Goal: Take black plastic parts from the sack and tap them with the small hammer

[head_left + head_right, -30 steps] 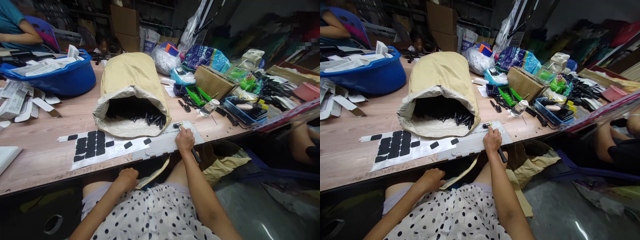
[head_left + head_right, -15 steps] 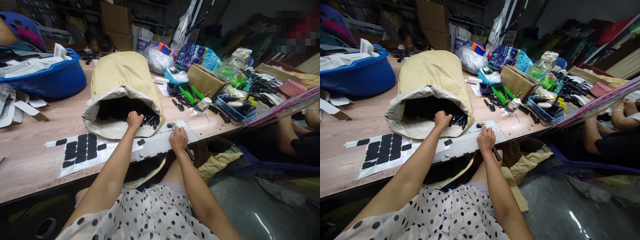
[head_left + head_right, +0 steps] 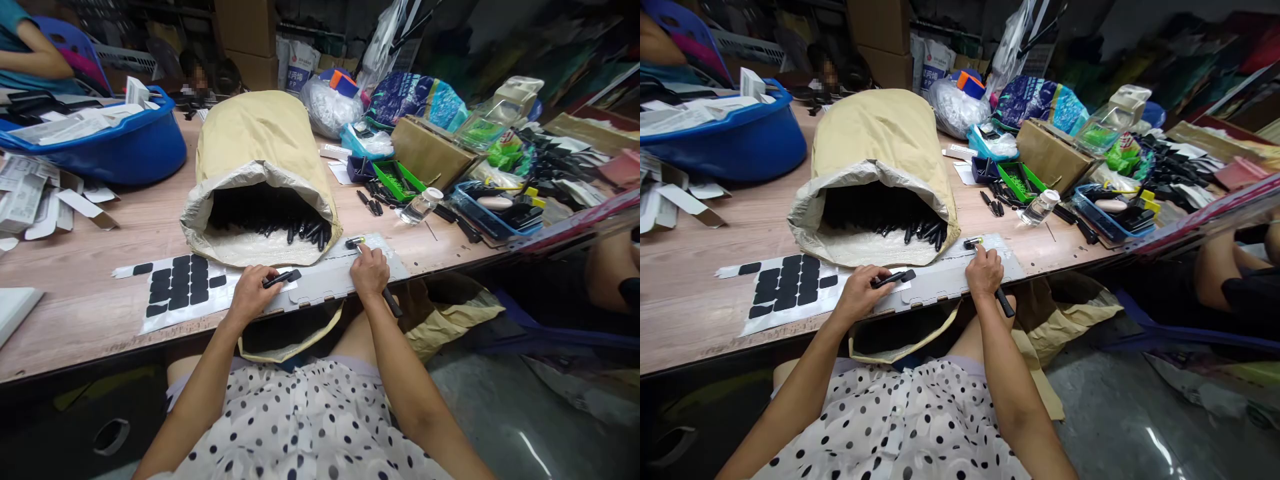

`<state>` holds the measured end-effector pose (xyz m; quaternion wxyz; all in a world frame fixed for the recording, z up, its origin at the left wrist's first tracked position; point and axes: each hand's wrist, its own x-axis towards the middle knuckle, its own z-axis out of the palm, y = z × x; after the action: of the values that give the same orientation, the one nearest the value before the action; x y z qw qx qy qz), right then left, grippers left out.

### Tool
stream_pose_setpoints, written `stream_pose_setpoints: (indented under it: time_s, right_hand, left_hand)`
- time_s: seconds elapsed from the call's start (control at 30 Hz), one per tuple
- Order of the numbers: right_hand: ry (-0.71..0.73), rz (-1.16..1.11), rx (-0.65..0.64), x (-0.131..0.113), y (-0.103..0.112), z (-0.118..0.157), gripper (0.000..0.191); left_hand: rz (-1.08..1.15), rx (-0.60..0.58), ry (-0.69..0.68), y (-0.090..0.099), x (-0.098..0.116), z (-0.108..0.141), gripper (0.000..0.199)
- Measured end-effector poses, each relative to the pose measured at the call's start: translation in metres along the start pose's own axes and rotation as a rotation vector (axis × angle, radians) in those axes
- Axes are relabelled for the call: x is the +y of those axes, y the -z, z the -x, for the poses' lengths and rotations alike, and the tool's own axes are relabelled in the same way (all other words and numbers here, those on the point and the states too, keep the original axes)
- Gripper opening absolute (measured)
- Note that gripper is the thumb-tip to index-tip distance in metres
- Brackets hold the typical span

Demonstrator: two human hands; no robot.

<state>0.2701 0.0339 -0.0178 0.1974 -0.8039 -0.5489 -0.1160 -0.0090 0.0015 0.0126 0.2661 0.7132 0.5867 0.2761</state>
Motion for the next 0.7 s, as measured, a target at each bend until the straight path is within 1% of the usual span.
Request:
stream_pose_setpoints:
  time_s: [0.07, 0.17, 0.23, 0.3, 0.37, 0.43, 0.5, 0.6, 0.7]
  right_hand:
    - [-0.002, -0.031, -0.012, 0.002, 0.001, -0.003, 0.039]
    - [-0.029, -0.137, -0.047, 0.005, 0.006, -0.005, 0.04]
    - [-0.049, -0.247, -0.027, 0.003, 0.014, -0.001, 0.042]
    - [-0.021, -0.385, 0.023, -0.004, 0.023, 0.012, 0.043]
    - [0.066, -0.539, 0.028, -0.016, 0.034, 0.031, 0.041]
    - [0.177, -0.686, -0.055, -0.031, 0.044, 0.053, 0.038]
    - [0.292, -0.78, -0.136, -0.046, 0.052, 0.073, 0.036]
    - [0.418, -0.821, -0.182, -0.062, 0.058, 0.091, 0.035]
    - [0.497, -0.806, -0.165, -0.069, 0.057, 0.098, 0.036]
  left_hand:
    - [-0.021, -0.009, -0.024, -0.005, -0.008, 0.004, 0.014]
    - [-0.025, 0.0, -0.029, -0.009, -0.012, 0.003, 0.015]
    - [-0.019, -0.004, -0.021, -0.009, -0.011, 0.002, 0.015]
    - [-0.012, -0.012, -0.013, -0.009, -0.01, 0.001, 0.015]
    - [-0.005, -0.018, -0.008, -0.009, -0.01, 0.001, 0.015]
    - [0.004, -0.022, -0.01, -0.009, -0.011, 0.001, 0.014]
    - [0.009, -0.023, -0.02, -0.009, -0.012, 0.001, 0.014]
    - [0.016, -0.024, -0.037, -0.011, -0.013, 0.001, 0.015]
    - [0.027, -0.02, -0.051, -0.012, -0.014, 0.0, 0.013]
